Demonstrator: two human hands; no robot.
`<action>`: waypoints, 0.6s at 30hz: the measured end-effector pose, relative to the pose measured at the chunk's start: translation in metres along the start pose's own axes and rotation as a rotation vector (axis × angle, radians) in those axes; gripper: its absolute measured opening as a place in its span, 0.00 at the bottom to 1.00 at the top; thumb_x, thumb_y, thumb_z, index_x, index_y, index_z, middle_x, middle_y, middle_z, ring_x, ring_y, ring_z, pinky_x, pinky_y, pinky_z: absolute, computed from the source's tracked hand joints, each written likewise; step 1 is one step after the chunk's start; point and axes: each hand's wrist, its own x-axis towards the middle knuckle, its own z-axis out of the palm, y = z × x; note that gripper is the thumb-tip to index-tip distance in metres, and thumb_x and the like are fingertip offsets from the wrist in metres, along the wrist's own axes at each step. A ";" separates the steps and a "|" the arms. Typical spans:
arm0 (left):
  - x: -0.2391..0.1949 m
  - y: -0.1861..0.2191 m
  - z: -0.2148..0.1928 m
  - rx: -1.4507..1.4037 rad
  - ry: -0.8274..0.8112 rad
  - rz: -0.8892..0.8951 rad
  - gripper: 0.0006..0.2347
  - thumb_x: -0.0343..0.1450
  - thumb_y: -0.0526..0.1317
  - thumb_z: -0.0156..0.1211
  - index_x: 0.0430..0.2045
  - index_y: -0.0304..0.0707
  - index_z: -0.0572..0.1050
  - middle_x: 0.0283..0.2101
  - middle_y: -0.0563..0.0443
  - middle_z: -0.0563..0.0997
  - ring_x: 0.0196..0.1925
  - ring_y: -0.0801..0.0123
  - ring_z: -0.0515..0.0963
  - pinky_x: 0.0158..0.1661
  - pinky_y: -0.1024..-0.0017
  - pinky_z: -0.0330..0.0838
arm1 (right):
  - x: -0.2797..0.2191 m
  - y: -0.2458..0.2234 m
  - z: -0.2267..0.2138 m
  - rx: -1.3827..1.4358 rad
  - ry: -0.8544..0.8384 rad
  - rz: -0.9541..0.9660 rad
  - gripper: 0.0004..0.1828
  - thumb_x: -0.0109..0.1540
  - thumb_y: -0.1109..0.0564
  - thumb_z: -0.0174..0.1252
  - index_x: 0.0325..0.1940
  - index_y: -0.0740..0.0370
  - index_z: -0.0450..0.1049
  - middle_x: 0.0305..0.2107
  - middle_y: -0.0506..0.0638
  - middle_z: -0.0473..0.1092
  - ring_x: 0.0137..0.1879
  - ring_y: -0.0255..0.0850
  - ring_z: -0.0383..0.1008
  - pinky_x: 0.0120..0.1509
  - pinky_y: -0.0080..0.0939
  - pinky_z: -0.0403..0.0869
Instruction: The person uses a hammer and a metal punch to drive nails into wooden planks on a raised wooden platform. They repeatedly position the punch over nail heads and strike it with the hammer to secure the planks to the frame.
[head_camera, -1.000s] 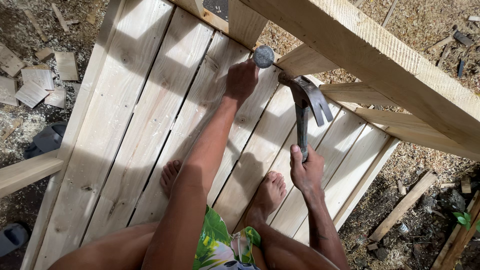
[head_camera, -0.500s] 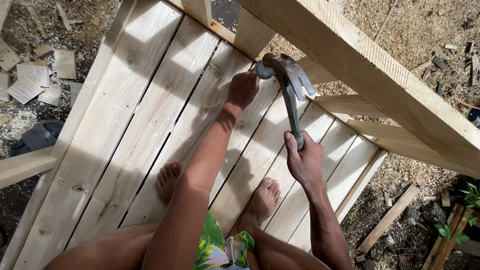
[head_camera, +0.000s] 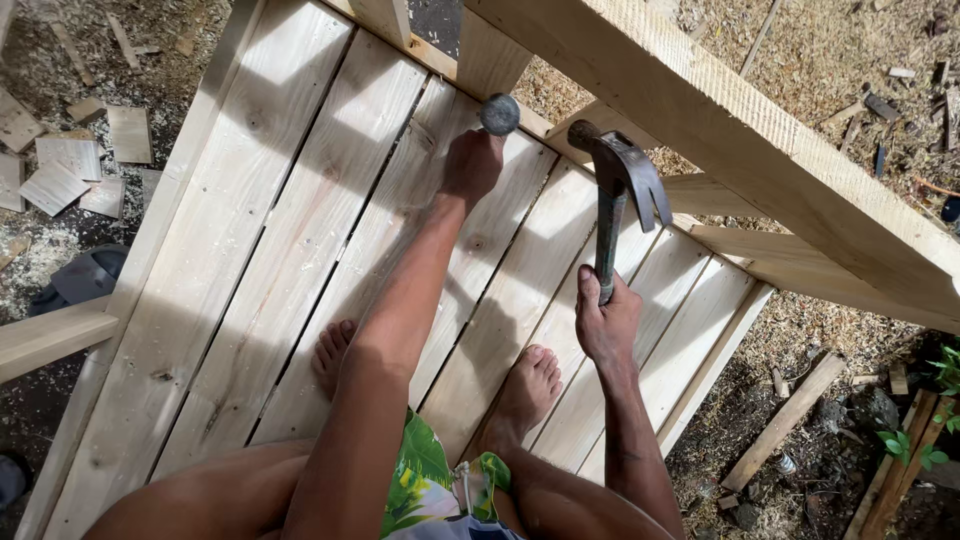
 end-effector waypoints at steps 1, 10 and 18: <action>0.011 0.002 -0.003 -0.071 0.104 0.014 0.16 0.82 0.43 0.47 0.33 0.31 0.80 0.34 0.29 0.82 0.37 0.39 0.82 0.40 0.50 0.76 | 0.010 0.001 -0.002 0.087 -0.002 -0.033 0.20 0.71 0.47 0.54 0.32 0.65 0.72 0.15 0.43 0.63 0.22 0.29 0.60 0.25 0.36 0.61; 0.010 0.003 -0.010 -0.146 0.234 0.034 0.13 0.78 0.46 0.48 0.43 0.40 0.79 0.33 0.28 0.80 0.36 0.33 0.79 0.33 0.44 0.72 | 0.020 0.014 0.009 0.143 -0.058 0.188 0.23 0.69 0.44 0.56 0.28 0.63 0.69 0.15 0.41 0.63 0.21 0.28 0.60 0.24 0.35 0.60; 0.006 -0.004 0.009 0.052 0.186 0.084 0.18 0.78 0.44 0.50 0.20 0.32 0.78 0.27 0.29 0.80 0.31 0.38 0.81 0.36 0.48 0.75 | 0.018 0.008 0.016 0.068 -0.080 0.133 0.23 0.69 0.44 0.57 0.28 0.62 0.69 0.15 0.42 0.62 0.22 0.29 0.59 0.24 0.35 0.60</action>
